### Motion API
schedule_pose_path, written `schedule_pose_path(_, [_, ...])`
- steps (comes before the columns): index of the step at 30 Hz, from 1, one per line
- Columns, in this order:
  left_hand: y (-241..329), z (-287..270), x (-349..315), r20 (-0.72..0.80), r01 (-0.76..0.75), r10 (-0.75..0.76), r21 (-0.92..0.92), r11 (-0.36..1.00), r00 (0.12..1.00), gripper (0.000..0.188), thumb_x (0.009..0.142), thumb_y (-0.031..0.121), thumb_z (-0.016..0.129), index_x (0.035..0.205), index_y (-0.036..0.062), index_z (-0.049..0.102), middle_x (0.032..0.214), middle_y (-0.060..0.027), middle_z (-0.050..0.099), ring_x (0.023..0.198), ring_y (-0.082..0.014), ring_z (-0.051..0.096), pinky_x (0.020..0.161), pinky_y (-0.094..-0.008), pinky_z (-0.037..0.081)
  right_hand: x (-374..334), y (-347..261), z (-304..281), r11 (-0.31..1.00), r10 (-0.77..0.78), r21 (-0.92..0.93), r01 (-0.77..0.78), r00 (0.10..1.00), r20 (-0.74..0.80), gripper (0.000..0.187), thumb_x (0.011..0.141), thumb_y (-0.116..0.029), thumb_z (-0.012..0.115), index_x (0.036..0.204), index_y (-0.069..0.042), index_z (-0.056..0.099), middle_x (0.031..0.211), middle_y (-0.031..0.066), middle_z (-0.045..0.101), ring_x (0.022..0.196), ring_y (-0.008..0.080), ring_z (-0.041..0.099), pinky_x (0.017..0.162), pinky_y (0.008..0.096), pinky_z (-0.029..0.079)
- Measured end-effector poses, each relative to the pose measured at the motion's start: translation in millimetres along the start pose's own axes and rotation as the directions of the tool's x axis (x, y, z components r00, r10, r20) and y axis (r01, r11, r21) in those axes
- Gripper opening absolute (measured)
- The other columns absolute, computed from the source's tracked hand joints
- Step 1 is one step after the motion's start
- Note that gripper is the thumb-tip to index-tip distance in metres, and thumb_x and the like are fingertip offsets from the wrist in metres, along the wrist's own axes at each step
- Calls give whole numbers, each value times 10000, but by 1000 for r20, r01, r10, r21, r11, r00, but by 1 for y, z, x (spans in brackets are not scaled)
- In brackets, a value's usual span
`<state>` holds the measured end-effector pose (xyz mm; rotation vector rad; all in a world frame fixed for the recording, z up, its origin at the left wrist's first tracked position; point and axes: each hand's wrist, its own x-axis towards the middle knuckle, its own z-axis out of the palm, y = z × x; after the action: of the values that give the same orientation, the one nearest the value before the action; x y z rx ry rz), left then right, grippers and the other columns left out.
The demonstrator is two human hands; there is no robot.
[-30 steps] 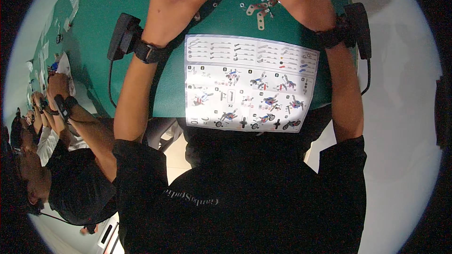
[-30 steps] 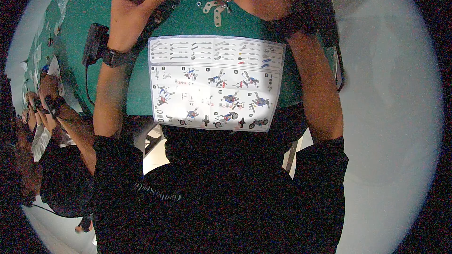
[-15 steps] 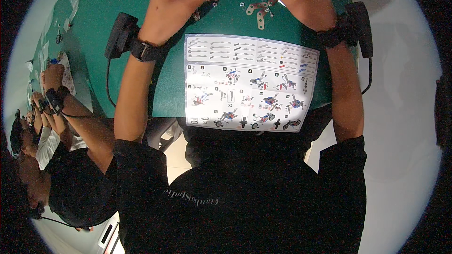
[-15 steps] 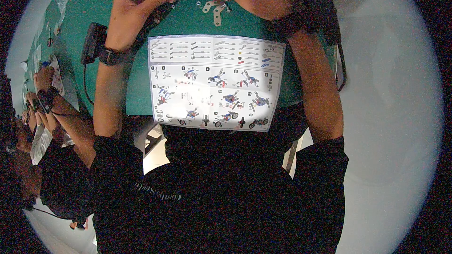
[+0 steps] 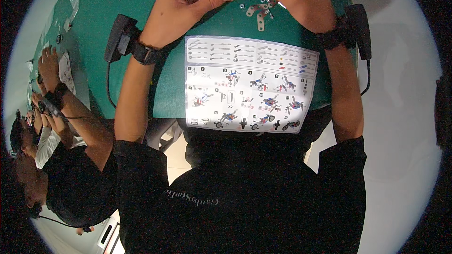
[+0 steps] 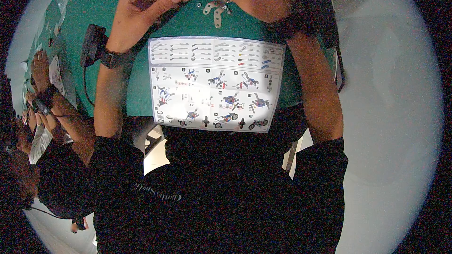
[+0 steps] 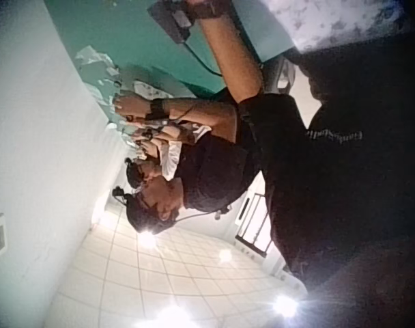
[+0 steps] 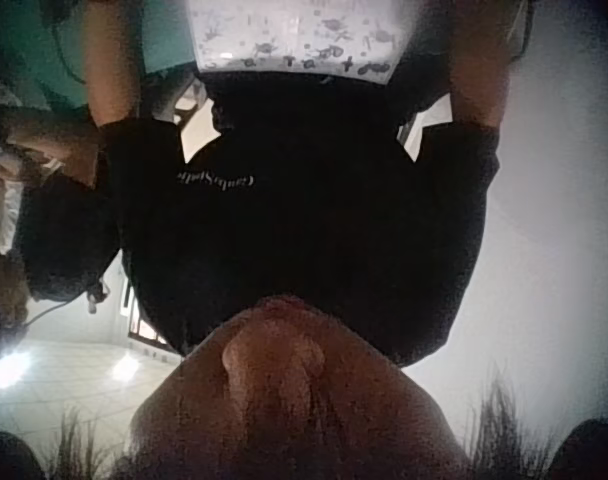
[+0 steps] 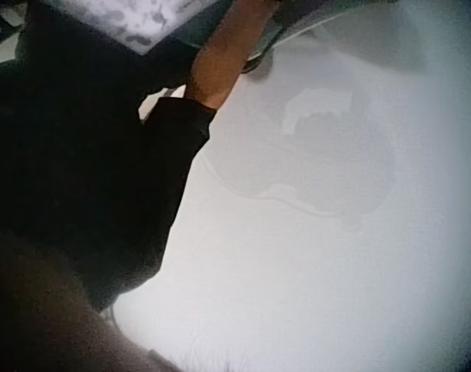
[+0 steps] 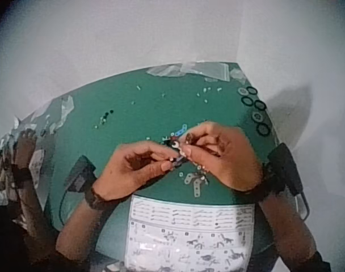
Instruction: Assembling a small mechanical toy motorcycle using metal parts, screws, and hand tools while following a printed instruction manual.
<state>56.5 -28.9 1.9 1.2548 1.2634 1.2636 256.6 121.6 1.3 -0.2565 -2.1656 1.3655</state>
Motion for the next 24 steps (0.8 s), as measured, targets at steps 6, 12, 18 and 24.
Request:
schedule_pose_path(6, [8,2,-2,-11,38,-38,38,999,999,286,966,32,709,1246,-10,673,1022,-37,697,877,-78,624,776,-226,522,1,-1,-2,998,55,7,-55,998,15,166,949,-19,706,1097,14,639,890,90,724,768,70,640,636,199,491])
schedule_pose_path(12, [7,6,1,-96,-10,9,-8,1000,995,256,968,57,718,1212,-3,671,1004,-22,684,854,-73,602,753,-220,505,0,1,4,979,70,196,-62,997,-33,174,951,10,691,1119,21,646,923,85,737,780,66,641,642,194,489])
schedule_pose_path(18, [-1,-2,0,-150,8,0,53,999,989,208,996,142,704,1161,16,688,983,-17,693,860,-76,616,749,-220,506,0,2,4,968,93,237,-87,996,-11,184,949,21,689,1128,20,648,951,81,737,792,67,639,665,191,493])
schedule_pose_path(24, [8,1,-1,-160,120,-110,54,991,981,186,1013,176,685,1099,13,707,934,-28,711,814,-78,630,733,-223,513,2,-14,3,985,115,129,-115,993,7,194,943,33,689,1131,13,643,965,86,730,839,80,663,700,192,509])
